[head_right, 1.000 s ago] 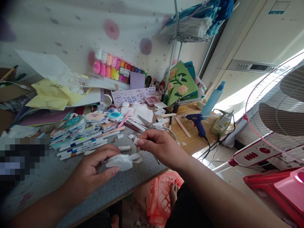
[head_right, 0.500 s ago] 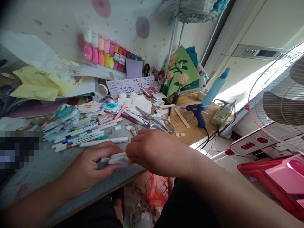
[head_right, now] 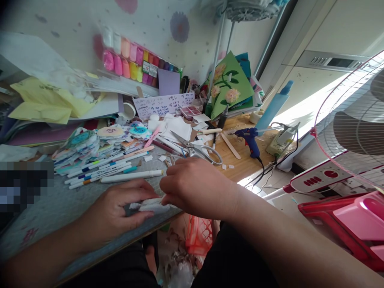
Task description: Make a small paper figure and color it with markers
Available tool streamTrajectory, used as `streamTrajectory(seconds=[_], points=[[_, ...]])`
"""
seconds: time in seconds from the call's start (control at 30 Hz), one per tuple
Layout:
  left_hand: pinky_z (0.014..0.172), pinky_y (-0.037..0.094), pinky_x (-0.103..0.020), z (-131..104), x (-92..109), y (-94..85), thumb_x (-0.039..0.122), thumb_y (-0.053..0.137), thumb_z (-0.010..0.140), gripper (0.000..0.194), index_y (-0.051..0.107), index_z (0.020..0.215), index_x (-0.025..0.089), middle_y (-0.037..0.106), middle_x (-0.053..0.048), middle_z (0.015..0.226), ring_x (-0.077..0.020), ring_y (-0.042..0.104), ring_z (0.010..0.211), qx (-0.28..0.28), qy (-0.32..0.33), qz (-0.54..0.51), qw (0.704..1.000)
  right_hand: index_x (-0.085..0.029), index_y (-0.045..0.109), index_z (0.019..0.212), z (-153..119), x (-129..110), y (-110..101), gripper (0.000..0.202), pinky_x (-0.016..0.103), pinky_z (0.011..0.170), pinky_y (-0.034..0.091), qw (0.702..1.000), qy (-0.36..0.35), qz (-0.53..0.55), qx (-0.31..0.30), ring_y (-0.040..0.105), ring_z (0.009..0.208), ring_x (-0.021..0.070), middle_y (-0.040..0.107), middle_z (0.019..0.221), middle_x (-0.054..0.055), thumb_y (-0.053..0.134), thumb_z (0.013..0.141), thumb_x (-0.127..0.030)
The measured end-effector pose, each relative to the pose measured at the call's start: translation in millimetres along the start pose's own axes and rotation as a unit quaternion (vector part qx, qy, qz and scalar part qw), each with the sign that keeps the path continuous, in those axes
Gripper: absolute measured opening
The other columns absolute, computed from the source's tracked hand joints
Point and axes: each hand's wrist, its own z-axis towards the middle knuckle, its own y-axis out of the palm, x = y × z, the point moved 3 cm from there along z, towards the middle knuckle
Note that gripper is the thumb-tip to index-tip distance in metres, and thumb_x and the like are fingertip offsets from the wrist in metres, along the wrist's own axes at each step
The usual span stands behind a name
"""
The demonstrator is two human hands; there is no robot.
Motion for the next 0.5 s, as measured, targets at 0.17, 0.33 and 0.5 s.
streamTrajectory(seconds=[0.17, 0.33, 0.5], points=[[0.064, 0.046, -0.025, 0, -3, -0.4, 0.022, 0.068, 0.072, 0.017, 0.077, 0.087, 0.025, 0.07, -0.001, 0.082, -0.0184, 0.062, 0.071, 0.003, -0.01, -0.056, 0.998, -0.016, 0.065, 0.075, 0, 5, -1, 0.018, 0.028, 0.062, 0.035, 0.996, 0.004, 0.083, 0.032, 0.053, 0.069, 0.0158, 0.061, 0.073, 0.003, 0.061, 0.089, -0.028], [0.077, 0.047, -0.026, 1, -11, -0.8, 0.029, 0.073, 0.073, 0.016, 0.076, 0.088, 0.027, 0.071, -0.001, 0.09, -0.0211, 0.065, 0.085, 0.058, -0.039, -0.116, 0.991, -0.014, 0.066, 0.105, -19, 51, -3, 0.027, 0.026, 0.07, 0.046, 0.947, 0.098, 0.246, 0.18, 0.063, 0.081, 0.0172, 0.068, 0.09, 0.008, 0.049, 0.095, -0.031], [0.076, 0.046, -0.026, 0, -18, -4.0, 0.032, 0.073, 0.074, 0.018, 0.075, 0.09, 0.026, 0.069, -0.002, 0.091, -0.0215, 0.063, 0.087, 0.15, -0.064, -0.17, 0.972, -0.017, 0.068, 0.095, -24, 77, 30, 0.017, 0.024, 0.055, 0.043, 0.964, 0.256, 0.044, 0.05, 0.061, 0.062, 0.0155, 0.068, 0.072, 0.003, 0.053, 0.09, -0.026]])
